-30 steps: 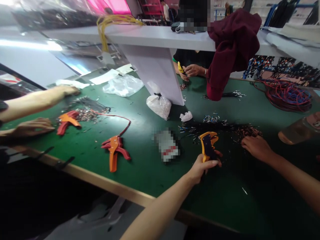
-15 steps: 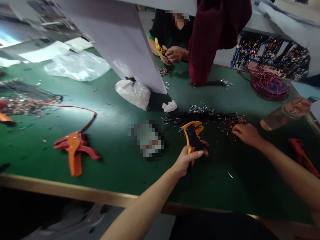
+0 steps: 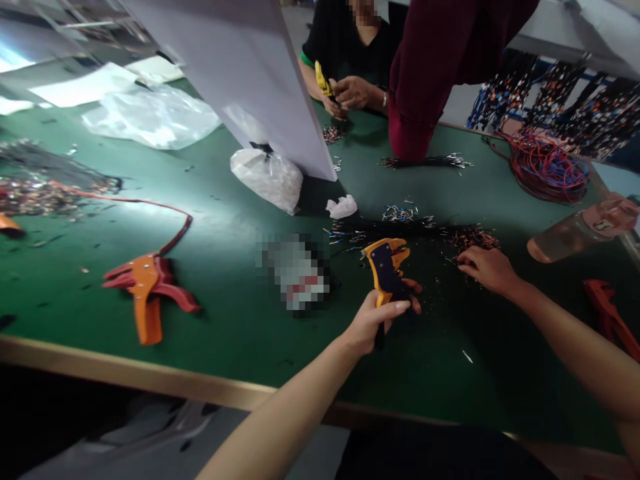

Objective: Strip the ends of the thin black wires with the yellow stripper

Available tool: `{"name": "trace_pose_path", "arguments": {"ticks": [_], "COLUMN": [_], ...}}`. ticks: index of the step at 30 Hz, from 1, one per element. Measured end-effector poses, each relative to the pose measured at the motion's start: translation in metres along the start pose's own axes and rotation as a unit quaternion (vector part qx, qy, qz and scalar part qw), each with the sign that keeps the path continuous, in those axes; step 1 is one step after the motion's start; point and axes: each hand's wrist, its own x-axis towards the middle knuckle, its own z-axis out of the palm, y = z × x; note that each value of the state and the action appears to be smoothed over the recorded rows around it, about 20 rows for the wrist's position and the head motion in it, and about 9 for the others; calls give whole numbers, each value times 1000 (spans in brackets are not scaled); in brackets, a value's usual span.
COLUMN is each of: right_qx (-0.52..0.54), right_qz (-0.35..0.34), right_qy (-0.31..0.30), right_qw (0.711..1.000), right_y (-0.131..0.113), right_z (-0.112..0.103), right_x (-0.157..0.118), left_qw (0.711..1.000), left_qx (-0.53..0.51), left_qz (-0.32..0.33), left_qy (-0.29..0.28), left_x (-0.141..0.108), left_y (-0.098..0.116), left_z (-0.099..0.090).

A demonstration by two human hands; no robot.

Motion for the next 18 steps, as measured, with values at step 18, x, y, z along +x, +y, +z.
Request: {"name": "trace_pose_path", "arguments": {"ticks": [18], "right_qx": [26], "right_qz": [89], "right_qy": [62], "right_qw": [994], "right_y": [-11], "right_z": [-20], "right_x": [23], "left_qw": [998], "left_qx": [-33], "left_qz": [-43], "left_qy": [-12], "left_x": [-2], "left_y": [-3], "left_z": [3]}}
